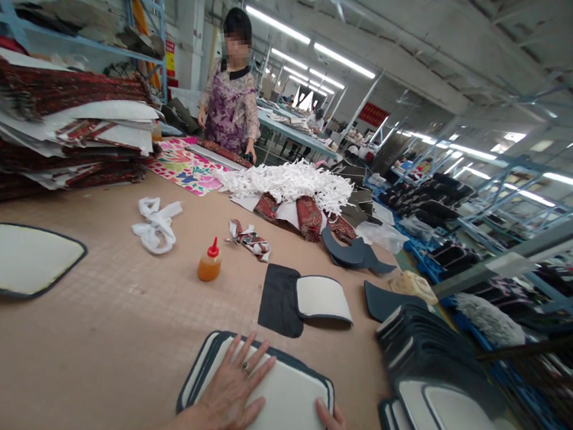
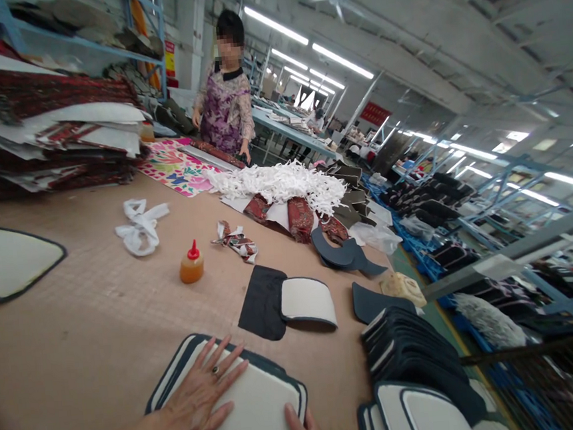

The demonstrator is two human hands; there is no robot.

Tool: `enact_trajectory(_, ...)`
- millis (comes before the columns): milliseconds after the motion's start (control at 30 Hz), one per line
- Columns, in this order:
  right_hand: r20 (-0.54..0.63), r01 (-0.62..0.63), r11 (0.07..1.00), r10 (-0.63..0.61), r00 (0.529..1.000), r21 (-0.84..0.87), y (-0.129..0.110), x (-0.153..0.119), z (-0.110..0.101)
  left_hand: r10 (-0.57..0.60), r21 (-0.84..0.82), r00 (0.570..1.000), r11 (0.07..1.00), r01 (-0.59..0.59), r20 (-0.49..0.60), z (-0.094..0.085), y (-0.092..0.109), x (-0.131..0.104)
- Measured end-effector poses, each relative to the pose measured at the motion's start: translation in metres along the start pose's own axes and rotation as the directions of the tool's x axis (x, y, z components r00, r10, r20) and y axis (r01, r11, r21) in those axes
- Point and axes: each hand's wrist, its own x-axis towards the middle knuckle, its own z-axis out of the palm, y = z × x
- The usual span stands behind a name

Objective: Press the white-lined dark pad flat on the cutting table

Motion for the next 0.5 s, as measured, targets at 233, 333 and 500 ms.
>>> enact_trajectory(233,0.063,-0.114,0.992,0.111,0.992,0.058,-0.003,0.000,0.012,-0.012,0.032,1.000,0.999,0.012,-0.004,0.003,0.000,0.000)
enact_trajectory(333,0.174,-0.179,0.976,0.155,0.972,0.128,-0.001,0.004,0.014,-0.012,0.040,0.999,0.999,0.014,-0.031,-0.001,0.001,-0.001)
enact_trajectory(500,0.242,-0.211,0.976,0.191,0.951,0.059,-0.001,0.008,0.004,0.022,0.019,0.998,1.000,-0.021,-0.067,-0.009,-0.001,-0.006)
